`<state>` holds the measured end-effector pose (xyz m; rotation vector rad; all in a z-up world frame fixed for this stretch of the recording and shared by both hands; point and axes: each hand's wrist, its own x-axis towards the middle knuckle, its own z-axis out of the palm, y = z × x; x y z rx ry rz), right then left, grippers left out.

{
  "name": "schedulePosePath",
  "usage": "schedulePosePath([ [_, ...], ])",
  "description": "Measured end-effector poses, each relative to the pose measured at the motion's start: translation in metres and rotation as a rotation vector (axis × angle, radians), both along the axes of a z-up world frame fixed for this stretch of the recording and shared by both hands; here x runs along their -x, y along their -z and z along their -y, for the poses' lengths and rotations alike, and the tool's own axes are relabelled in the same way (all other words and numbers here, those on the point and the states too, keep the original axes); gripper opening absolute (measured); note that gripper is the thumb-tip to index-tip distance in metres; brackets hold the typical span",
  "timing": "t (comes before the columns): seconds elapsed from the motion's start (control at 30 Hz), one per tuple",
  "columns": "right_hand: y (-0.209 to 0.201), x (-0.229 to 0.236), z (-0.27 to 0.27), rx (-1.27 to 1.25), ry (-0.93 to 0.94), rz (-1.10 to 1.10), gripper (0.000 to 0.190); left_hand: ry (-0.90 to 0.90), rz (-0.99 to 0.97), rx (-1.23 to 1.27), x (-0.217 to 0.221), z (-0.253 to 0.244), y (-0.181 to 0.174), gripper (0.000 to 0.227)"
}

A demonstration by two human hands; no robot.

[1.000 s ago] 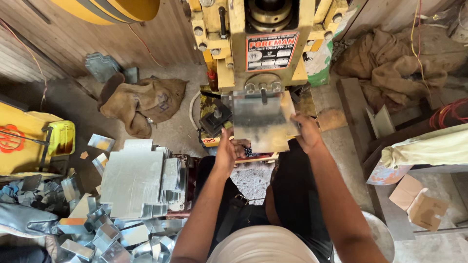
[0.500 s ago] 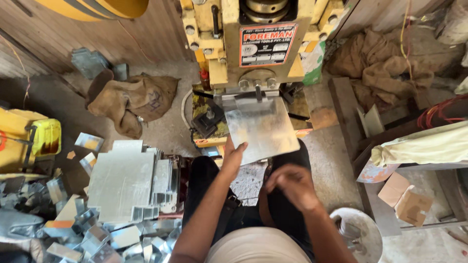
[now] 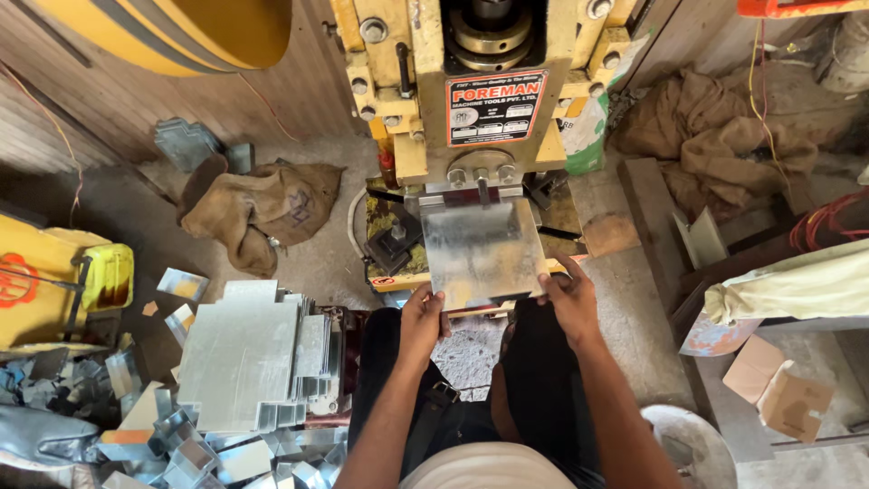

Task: The person sits in front of a Foreman press machine and repeatedly places flat metal sheets into the machine's die. They operate the press to bend the metal, then remove the finished piece and place it on a growing pile. The person continues this cycle of loading, pressing, and unloading metal sheets.

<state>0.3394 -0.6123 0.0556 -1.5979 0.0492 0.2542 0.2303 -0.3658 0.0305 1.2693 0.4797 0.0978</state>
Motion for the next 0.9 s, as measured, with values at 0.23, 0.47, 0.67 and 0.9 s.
schedulePosePath([
  [0.23, 0.008, -0.023, -0.016, -0.077, 0.04, 0.014, 0.042, -0.044, -0.088, 0.185, -0.024, -0.011, -0.019, 0.038],
  [0.47, 0.036, -0.029, -0.002, -0.258, -0.007, -0.044, 0.053, -0.015, -0.079, 0.34, -0.022, -0.019, 0.004, 0.062],
  [0.67, -0.006, -0.032, -0.011, -0.453, -0.021, -0.119, 0.064, 0.016, -0.086, 0.229, -0.017, -0.029, 0.001, 0.07],
  [0.9, 0.026, -0.087, -0.022, -0.384, -0.227, -0.258, 0.054, 0.105, 0.0, 0.214, -0.026, -0.013, -0.021, 0.086],
])
